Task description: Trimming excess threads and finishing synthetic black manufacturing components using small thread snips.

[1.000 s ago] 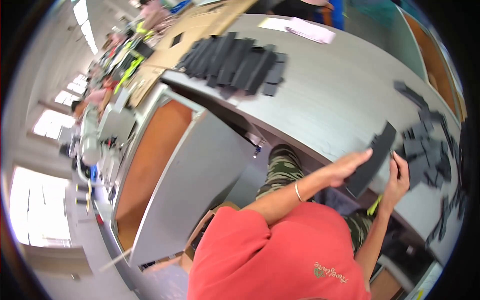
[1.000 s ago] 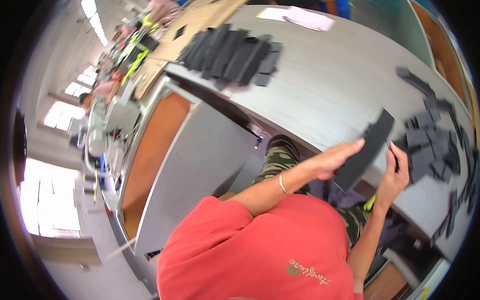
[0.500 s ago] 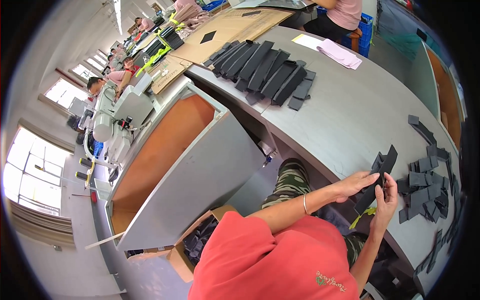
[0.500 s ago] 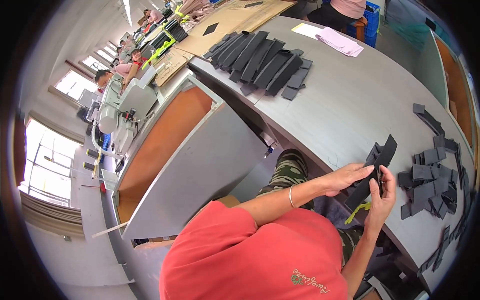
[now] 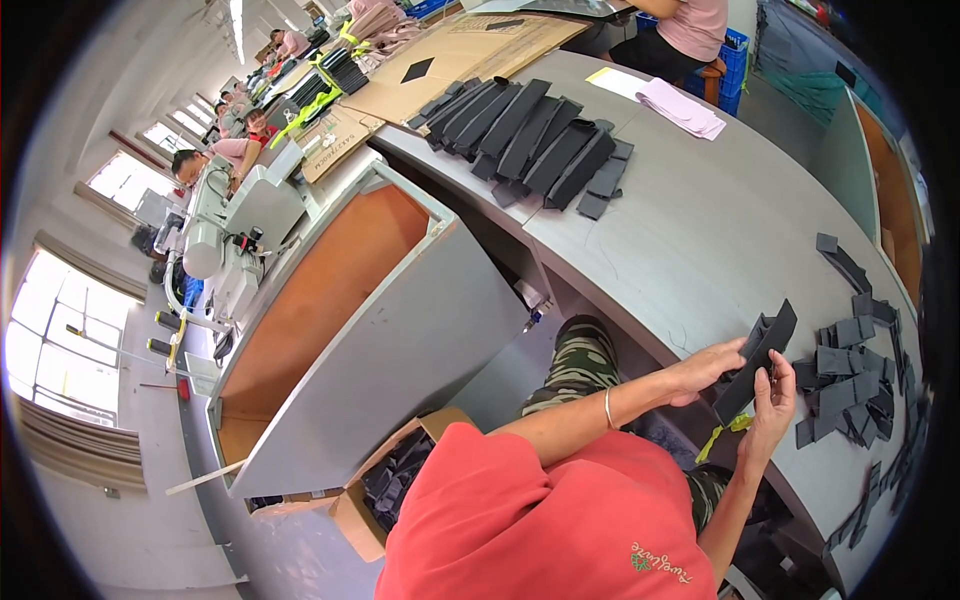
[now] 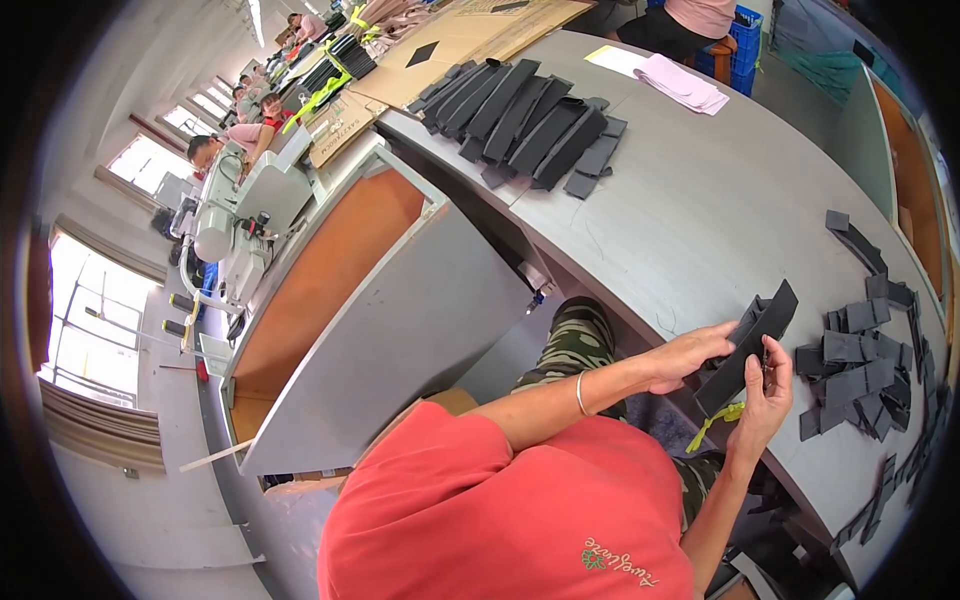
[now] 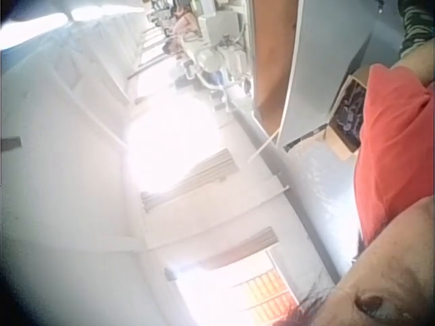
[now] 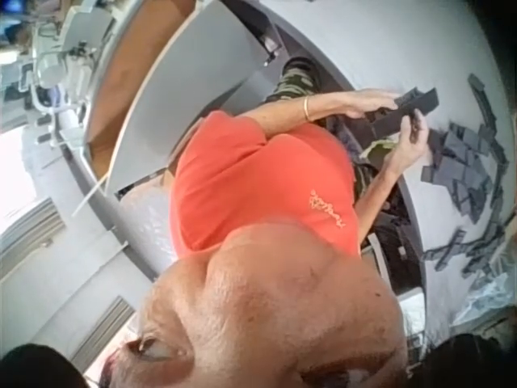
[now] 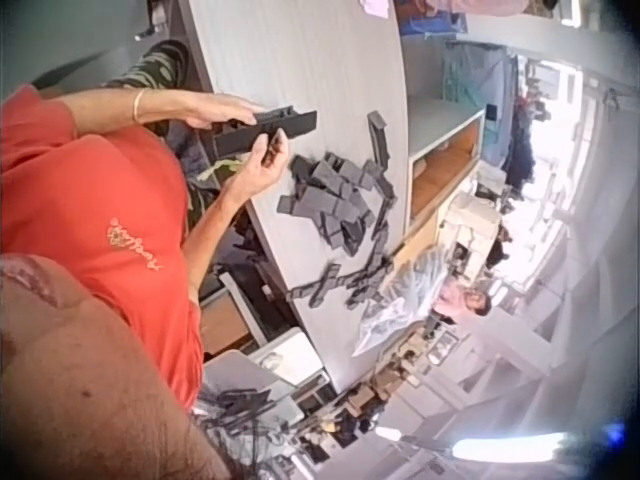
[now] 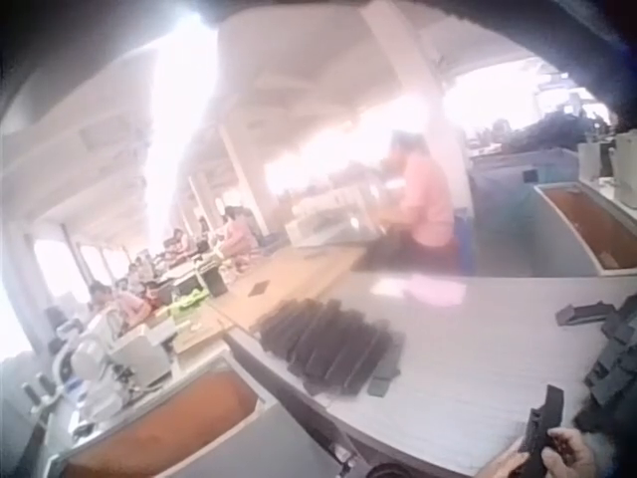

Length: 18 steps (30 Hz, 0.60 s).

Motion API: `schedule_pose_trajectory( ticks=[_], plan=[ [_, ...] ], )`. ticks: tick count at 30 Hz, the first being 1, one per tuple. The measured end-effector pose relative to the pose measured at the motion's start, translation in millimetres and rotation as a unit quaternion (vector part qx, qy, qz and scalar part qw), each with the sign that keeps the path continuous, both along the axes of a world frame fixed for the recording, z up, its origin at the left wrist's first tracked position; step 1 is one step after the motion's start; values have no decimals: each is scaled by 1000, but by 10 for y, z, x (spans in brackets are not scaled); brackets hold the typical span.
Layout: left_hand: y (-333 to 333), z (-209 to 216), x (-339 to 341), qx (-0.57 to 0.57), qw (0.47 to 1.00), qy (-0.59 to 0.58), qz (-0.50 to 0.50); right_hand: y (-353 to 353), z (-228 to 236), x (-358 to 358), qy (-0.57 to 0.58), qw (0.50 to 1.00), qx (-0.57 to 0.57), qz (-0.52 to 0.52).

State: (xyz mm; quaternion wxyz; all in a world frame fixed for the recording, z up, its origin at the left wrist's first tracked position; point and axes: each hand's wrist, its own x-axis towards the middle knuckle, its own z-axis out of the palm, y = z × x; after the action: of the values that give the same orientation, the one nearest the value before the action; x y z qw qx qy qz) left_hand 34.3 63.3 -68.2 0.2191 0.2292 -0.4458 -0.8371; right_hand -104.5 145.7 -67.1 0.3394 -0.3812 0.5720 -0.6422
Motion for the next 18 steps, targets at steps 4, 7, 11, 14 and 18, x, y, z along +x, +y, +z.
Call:
schedule_pose_trajectory(
  ticks=[4, 7, 11, 14, 18],
  plan=[
    [-3, -12, -5, -3, 995, 90, -36, -1, -22, -18, 13, 1000, -5, 5],
    [51, -29, -10, -22, 996, 84, 35, 3, -30, -28, 10, 1000, -4, -2],
    [7, -31, 11, -27, 992, 126, -9, 2, -38, -33, -1, 1000, 2, -2],
    [-40, -132, 0, -61, 994, 81, -31, -12, -16, -12, -17, 1000, -8, -25],
    [-94, 3, 101, -26, 996, 39, -70, -9, -6, -56, -44, 998, 21, -40]
  ],
)
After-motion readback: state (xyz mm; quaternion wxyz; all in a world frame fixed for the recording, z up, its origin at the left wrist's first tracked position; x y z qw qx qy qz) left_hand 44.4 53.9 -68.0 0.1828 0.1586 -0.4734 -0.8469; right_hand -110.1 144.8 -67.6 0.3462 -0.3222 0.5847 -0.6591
